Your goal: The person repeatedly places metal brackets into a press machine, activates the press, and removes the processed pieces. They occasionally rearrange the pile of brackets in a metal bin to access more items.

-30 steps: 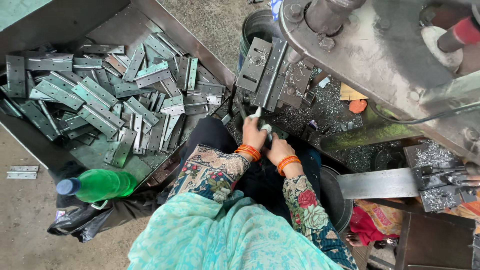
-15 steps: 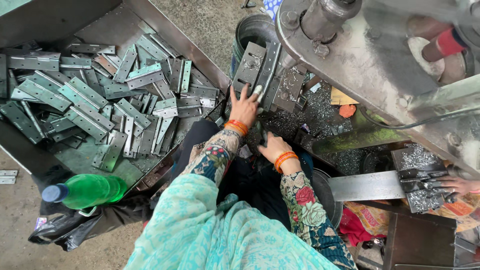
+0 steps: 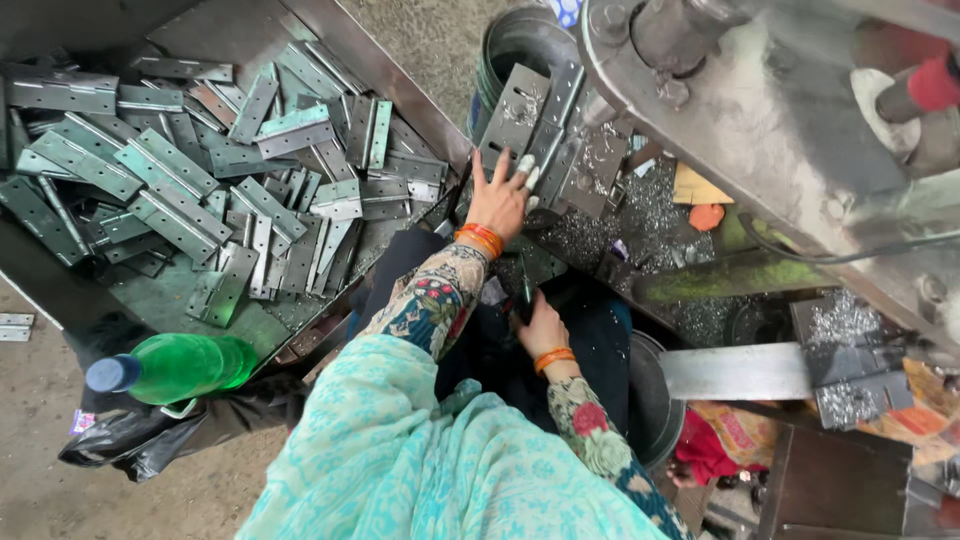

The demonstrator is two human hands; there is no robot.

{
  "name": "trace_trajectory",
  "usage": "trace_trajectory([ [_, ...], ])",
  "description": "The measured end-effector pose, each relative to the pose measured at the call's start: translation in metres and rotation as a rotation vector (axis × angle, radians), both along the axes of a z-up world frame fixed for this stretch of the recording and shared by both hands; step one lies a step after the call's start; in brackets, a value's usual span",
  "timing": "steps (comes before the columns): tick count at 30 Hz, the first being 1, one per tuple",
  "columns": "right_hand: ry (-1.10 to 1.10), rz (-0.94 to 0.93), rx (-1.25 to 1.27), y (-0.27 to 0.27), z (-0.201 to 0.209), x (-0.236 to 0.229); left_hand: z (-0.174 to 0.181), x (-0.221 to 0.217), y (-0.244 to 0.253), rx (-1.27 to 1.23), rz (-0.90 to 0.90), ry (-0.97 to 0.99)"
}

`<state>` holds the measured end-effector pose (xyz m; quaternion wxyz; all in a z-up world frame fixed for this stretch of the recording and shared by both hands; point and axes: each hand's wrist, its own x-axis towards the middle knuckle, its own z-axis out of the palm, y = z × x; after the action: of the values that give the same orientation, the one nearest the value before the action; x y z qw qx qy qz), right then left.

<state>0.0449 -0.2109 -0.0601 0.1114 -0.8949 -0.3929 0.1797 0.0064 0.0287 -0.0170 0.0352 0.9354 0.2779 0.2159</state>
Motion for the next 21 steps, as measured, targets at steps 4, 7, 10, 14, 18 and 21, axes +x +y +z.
trace_trajectory([
  [4,0.015,0.031,-0.203,0.032,0.054,0.031,0.004,0.013,0.004,-0.062,0.008,0.099],
  [7,-0.014,0.107,-0.213,0.043,0.074,0.040,0.008,0.030,0.010,-0.062,0.033,0.140],
  [10,-0.018,0.044,-0.278,0.037,0.055,0.024,0.009,0.041,0.018,-0.070,0.049,0.171],
  [14,-0.057,0.000,0.158,0.000,0.008,-0.010,-0.005,0.041,0.018,-0.038,0.041,0.022],
  [18,-0.002,-0.002,-0.013,0.002,0.016,-0.002,-0.016,0.038,0.019,-0.013,0.047,-0.042],
  [21,-0.019,0.066,-0.116,0.032,0.054,0.026,-0.014,0.049,0.022,-0.071,0.033,0.018],
])
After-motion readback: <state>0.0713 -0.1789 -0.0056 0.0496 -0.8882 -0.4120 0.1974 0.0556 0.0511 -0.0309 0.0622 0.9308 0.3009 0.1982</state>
